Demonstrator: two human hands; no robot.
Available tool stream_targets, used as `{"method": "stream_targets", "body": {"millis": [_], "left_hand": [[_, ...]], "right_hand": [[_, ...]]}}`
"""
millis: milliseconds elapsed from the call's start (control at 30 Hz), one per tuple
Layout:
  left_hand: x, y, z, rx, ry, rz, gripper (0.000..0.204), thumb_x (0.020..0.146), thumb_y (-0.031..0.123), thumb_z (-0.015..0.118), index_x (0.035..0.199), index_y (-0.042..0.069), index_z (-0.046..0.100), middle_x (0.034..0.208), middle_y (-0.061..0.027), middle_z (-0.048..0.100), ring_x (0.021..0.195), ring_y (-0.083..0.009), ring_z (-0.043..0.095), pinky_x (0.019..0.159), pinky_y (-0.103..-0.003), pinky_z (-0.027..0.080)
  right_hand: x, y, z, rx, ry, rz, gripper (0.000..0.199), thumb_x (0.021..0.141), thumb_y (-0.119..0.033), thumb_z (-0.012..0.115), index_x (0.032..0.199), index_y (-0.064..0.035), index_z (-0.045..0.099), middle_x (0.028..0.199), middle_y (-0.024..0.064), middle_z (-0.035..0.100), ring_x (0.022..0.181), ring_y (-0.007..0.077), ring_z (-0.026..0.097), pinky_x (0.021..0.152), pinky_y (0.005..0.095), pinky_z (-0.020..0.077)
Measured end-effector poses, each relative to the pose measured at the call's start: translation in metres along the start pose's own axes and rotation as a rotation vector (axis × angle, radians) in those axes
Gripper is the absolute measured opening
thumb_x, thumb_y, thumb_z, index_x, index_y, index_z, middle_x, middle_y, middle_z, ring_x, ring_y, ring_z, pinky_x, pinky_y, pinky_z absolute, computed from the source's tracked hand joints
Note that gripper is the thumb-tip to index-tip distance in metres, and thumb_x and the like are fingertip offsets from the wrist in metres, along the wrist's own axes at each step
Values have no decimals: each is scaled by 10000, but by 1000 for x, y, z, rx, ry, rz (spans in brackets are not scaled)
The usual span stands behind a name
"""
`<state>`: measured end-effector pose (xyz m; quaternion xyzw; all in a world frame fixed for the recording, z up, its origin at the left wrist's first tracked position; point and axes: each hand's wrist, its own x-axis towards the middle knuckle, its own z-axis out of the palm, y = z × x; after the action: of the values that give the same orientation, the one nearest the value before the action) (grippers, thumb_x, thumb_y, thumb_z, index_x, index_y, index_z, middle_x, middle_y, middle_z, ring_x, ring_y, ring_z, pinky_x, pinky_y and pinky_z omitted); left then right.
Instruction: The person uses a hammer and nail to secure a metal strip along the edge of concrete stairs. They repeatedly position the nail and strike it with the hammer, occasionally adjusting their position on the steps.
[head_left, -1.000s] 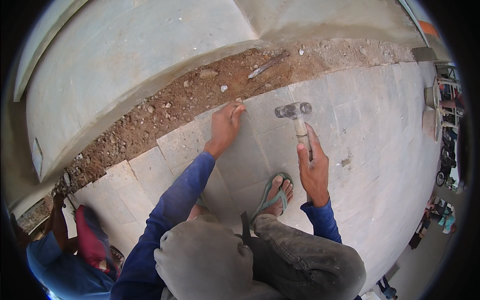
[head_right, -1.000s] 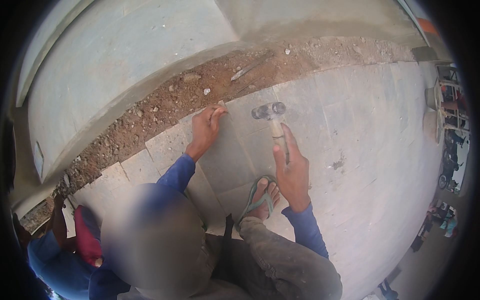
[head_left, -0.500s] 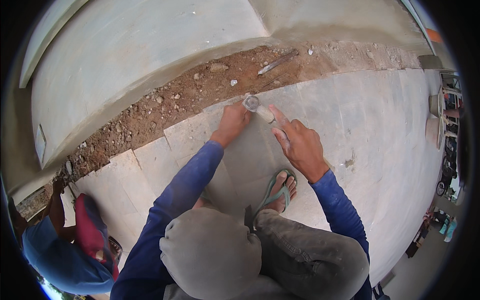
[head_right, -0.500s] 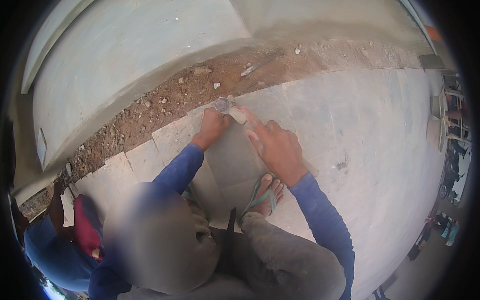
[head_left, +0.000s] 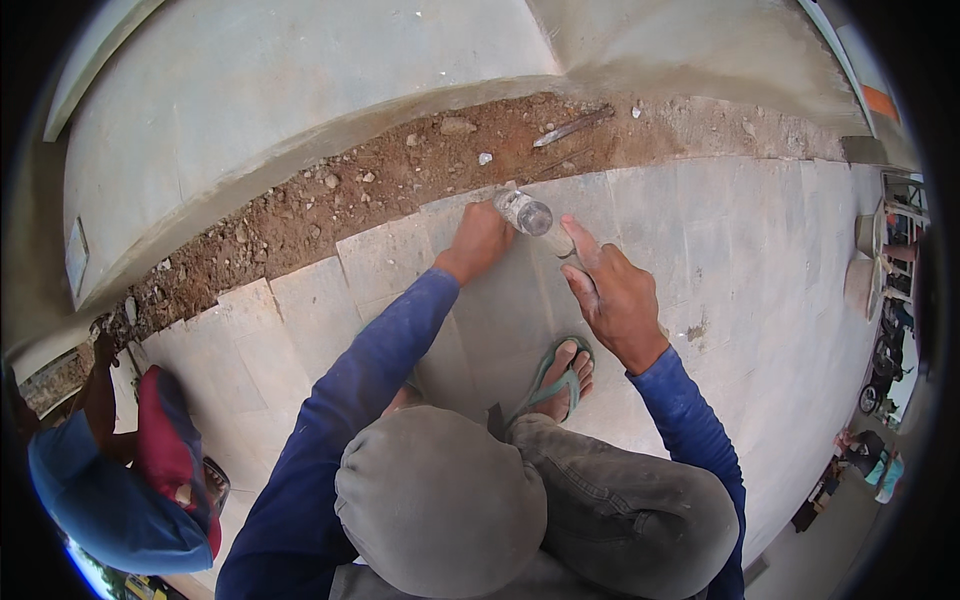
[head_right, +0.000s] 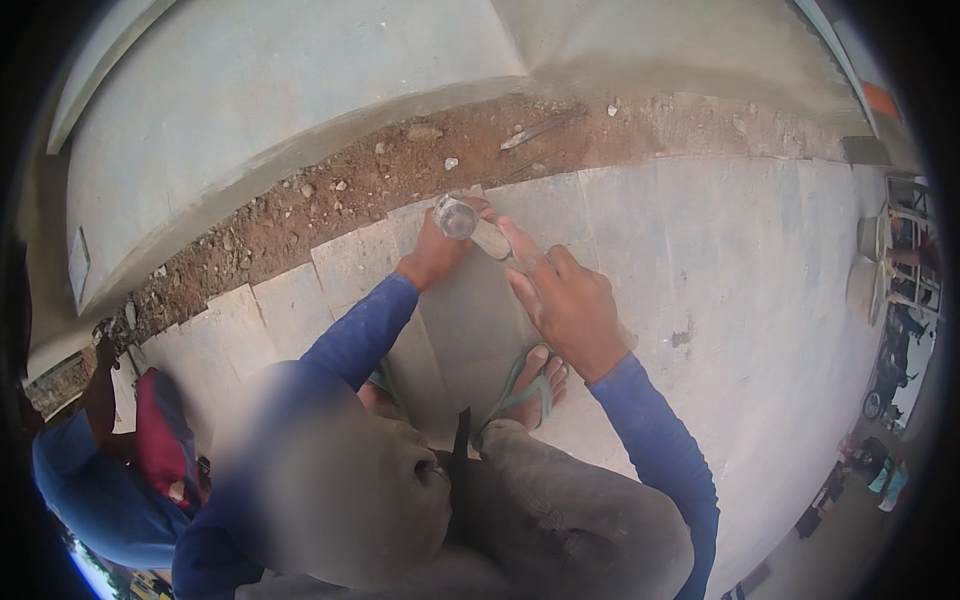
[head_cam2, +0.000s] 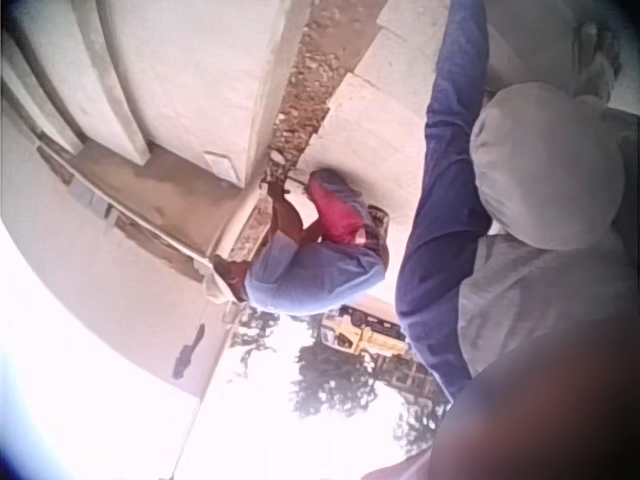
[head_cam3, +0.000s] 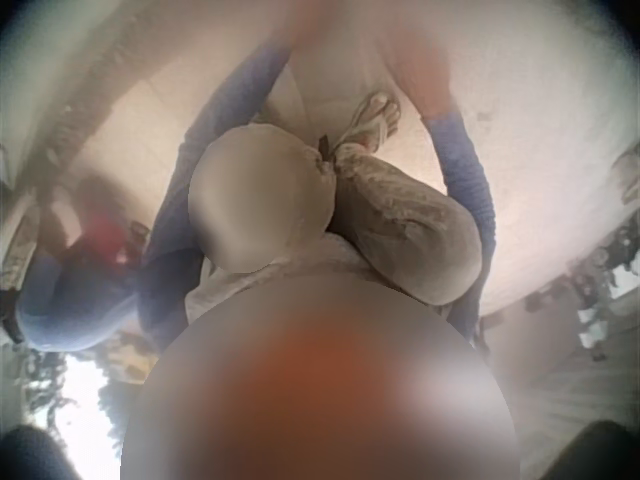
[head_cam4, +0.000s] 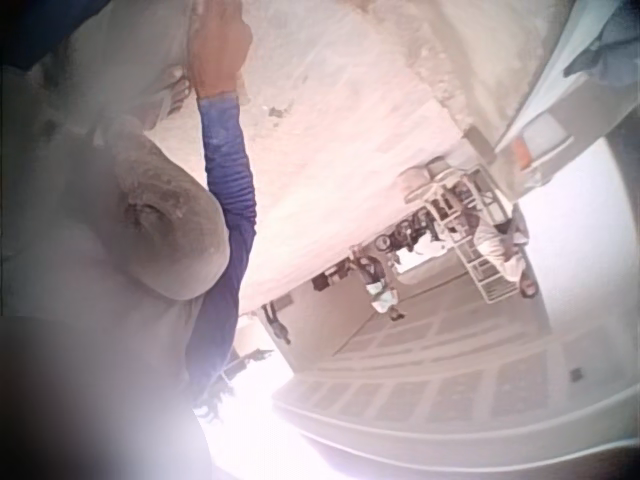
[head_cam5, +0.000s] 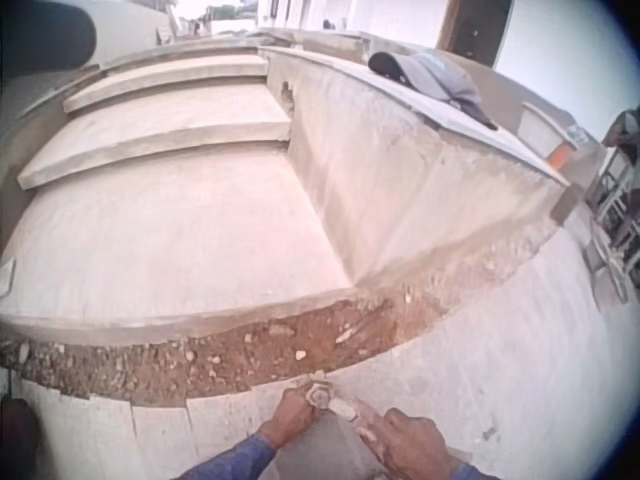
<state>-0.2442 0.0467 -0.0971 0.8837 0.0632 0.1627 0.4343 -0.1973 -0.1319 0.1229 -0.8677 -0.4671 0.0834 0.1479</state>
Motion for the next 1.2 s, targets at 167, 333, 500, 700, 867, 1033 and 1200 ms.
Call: {"method": "stream_targets", "body": {"millis": [167,333,500,700,867,1033,1200], "left_hand": [[-5,15,4,-13,16,3,110,837,90,679,932,35,678,892,-181,672,789,-385,672,723,-486,542],[0,14,-1,-74,69,-6,132,842,82,670,963,30,676,890,-175,665,801,-385,672,729,-487,542],[-6,19,-3,-89,60,2,190,833,80,669,1007,7,660,907,-189,666,826,-390,673,749,-492,542],[-2,25,-5,-41,38,-65,229,832,54,652,1057,21,680,920,-214,694,833,-418,682,741,-475,554],[1,35,-6,-60,75,-95,139,859,88,676,964,-3,661,894,-206,657,798,-428,656,710,-486,529],[-16,38,3,-149,279,-118,121,900,96,680,996,34,720,921,-161,658,872,-366,628,788,-445,481],[-35,29,4,-129,299,-253,160,929,131,680,1051,76,767,993,-76,643,1028,-287,533,965,-399,364]], "right_hand": [[0,9,1,-87,-37,11,592,979,-287,633,1532,-262,421,735,113,581,548,293,596,503,411,480],[-3,18,8,-77,-24,4,594,978,-276,630,1533,-260,420,738,114,587,553,307,598,509,426,482],[-14,12,13,39,77,12,601,972,-273,635,1533,-258,418,732,115,586,556,317,601,513,430,487],[-14,20,15,-54,-13,44,601,971,-276,638,1531,-258,419,716,116,582,555,315,599,513,432,488],[-7,22,6,-51,-38,81,584,974,-249,638,1521,-232,434,738,146,604,586,331,619,552,439,500],[-20,17,-6,298,150,290,514,989,-204,622,1484,-170,488,925,224,683,736,379,673,670,419,523],[-26,22,-15,368,55,568,487,1014,-228,596,1475,-106,494,1054,256,696,833,342,700,750,377,527]]}}
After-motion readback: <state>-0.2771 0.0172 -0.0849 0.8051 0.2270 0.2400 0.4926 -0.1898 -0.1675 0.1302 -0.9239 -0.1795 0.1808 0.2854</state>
